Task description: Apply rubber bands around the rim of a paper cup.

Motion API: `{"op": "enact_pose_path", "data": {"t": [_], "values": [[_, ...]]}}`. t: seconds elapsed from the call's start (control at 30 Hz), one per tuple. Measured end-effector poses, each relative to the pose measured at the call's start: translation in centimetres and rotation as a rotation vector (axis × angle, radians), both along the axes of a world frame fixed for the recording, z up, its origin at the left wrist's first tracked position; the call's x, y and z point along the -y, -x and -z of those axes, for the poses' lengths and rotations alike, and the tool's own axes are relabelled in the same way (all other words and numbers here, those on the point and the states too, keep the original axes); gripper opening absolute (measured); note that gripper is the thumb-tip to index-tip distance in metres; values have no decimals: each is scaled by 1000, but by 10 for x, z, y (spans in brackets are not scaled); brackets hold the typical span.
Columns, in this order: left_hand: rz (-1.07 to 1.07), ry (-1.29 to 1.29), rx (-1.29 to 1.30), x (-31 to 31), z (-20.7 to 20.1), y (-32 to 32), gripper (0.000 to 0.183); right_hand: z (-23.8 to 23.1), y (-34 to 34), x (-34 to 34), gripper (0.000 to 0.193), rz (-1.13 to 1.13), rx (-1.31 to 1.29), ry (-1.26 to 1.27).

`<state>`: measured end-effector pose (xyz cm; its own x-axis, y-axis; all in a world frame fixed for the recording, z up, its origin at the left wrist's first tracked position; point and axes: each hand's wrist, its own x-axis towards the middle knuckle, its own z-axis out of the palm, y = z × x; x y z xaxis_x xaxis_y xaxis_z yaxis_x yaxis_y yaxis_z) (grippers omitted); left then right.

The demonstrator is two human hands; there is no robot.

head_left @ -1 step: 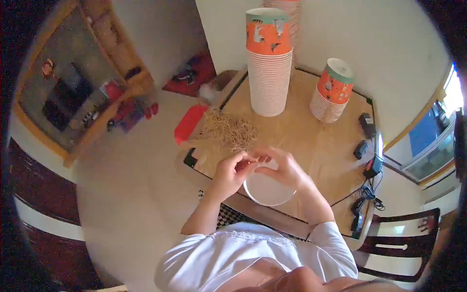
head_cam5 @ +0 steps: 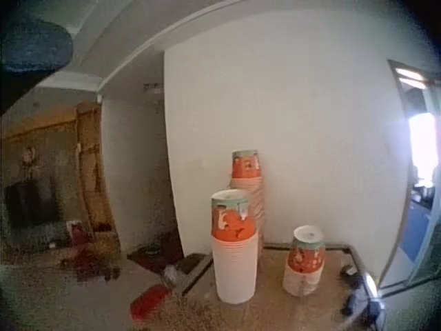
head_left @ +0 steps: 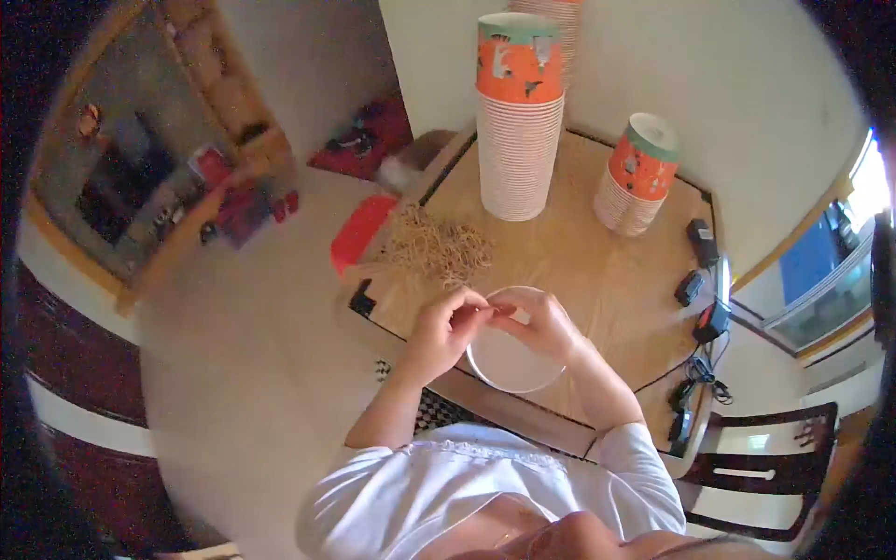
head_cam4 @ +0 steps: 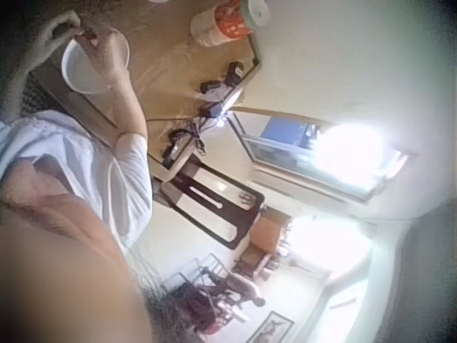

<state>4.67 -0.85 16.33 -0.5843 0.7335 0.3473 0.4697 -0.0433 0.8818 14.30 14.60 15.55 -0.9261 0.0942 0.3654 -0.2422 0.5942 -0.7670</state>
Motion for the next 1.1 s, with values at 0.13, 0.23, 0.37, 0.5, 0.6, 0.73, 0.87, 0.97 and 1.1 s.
{"op": "enact_pose_path", "data": {"t": [0.13,0.23,0.37,0.5,0.6,0.73,0.87,0.97,1.1], "values": [[-95,-34,23,25,16,20,5,3,-10,1,19,-25,150,217],[-114,-59,66,45,47,24,6,-13,-24,-1,14,11,352,19],[-101,-8,139,60,68,21,8,-5,-38,-3,17,72,413,-42],[-60,54,174,60,69,26,7,-4,-42,2,13,184,265,-145],[-76,30,142,52,70,29,8,5,-41,-4,10,331,208,-213],[-94,101,11,43,68,31,9,20,-41,-7,8,441,265,-150],[-107,98,50,47,76,38,7,26,-43,-4,8,474,224,-152],[-64,156,111,47,79,31,8,36,-44,-14,8,550,217,-223],[-89,101,155,41,91,35,8,44,-40,-9,8,495,333,-38]]}}
